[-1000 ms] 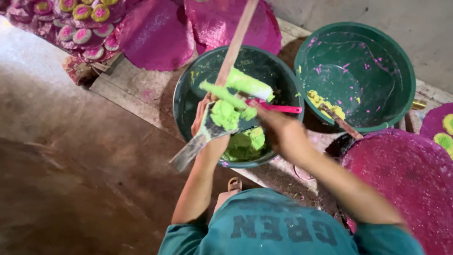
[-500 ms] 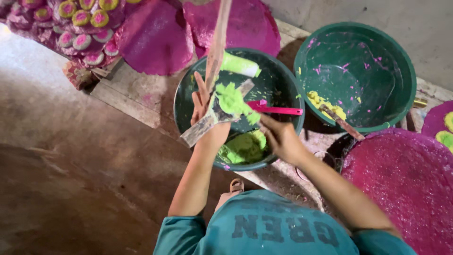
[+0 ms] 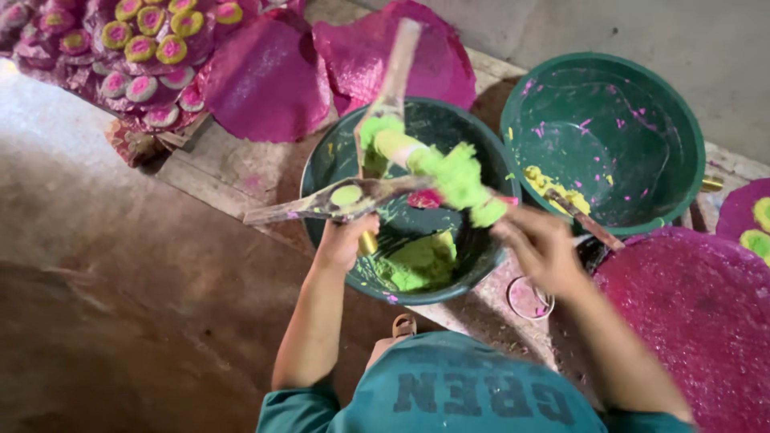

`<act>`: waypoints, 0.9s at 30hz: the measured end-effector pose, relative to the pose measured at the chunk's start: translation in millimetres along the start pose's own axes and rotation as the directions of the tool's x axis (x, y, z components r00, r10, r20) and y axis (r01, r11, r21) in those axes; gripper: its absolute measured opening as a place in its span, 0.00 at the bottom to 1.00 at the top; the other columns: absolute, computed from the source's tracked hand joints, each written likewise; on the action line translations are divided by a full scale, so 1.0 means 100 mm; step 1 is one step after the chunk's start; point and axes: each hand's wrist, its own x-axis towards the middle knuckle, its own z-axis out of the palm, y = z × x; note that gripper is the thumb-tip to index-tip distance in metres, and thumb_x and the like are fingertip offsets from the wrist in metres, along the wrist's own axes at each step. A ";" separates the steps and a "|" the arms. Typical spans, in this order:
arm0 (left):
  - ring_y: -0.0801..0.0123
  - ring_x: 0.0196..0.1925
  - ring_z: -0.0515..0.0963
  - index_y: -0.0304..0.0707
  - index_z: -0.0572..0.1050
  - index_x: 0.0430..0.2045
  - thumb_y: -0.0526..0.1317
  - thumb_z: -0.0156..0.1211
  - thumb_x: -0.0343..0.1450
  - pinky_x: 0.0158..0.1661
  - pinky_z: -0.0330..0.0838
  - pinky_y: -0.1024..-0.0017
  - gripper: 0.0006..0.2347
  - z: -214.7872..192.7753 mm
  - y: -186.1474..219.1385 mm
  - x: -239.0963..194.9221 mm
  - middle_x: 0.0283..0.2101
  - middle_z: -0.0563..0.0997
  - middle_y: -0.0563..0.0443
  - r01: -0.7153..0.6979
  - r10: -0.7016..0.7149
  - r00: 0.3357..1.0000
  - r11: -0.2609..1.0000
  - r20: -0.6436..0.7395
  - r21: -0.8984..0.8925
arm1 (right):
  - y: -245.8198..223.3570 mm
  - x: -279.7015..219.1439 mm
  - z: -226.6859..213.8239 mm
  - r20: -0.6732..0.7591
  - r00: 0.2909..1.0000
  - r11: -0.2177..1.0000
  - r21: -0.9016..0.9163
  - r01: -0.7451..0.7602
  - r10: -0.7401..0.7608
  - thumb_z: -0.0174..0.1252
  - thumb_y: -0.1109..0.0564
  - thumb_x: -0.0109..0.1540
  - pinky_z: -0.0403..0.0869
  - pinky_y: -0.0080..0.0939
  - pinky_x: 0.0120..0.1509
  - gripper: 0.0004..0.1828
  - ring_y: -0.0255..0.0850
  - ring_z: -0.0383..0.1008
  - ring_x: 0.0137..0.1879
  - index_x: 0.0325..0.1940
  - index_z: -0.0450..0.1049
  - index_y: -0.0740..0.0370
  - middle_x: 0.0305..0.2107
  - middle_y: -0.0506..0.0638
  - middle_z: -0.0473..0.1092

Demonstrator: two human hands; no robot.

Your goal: The person scoops green and yellow dough from bowls, loads it into a handheld press, and presses out ring-shaped items onto a pink tray. The person repeatedly refills the press and arranges the formed rings on the tray.

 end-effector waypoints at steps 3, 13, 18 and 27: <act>0.67 0.39 0.79 0.24 0.73 0.44 0.24 0.63 0.67 0.39 0.74 0.69 0.13 -0.08 0.05 -0.21 0.37 0.80 0.47 0.117 -0.118 0.992 0.993 0.046 0.032 | 0.06 0.15 -0.29 0.013 0.999 0.999 -0.010 0.034 -0.034 0.56 0.64 0.67 0.76 0.37 0.34 0.22 0.35 0.75 0.26 0.66 0.74 0.61 0.38 0.57 0.79; 0.70 0.33 0.76 0.36 0.74 0.44 0.27 0.60 0.61 0.33 0.74 0.70 0.17 0.26 0.46 -0.41 0.34 0.76 0.51 0.276 -0.268 0.960 0.954 0.080 -0.113 | 0.36 0.26 -0.05 -0.041 0.953 0.951 -0.087 0.296 -0.300 0.57 0.68 0.64 0.77 0.45 0.55 0.23 0.49 0.80 0.49 0.64 0.73 0.63 0.54 0.62 0.75; 0.71 0.35 0.77 0.36 0.70 0.49 0.27 0.60 0.62 0.35 0.74 0.72 0.20 0.19 0.45 -0.39 0.39 0.77 0.51 0.354 -0.333 0.935 0.848 0.123 -0.394 | 0.63 0.21 0.32 0.163 0.971 0.960 -0.188 0.207 -0.177 0.59 0.67 0.58 0.78 0.47 0.54 0.24 0.55 0.81 0.49 0.60 0.75 0.61 0.48 0.61 0.77; 0.69 0.33 0.78 0.34 0.69 0.52 0.26 0.58 0.60 0.31 0.74 0.72 0.23 0.01 0.50 -0.42 0.39 0.78 0.48 0.007 -0.021 0.993 0.992 -0.113 -0.123 | 0.55 0.20 0.68 0.465 0.884 0.957 -0.229 0.177 -0.052 0.55 0.53 0.64 0.71 0.53 0.62 0.28 0.58 0.72 0.61 0.69 0.67 0.59 0.59 0.61 0.70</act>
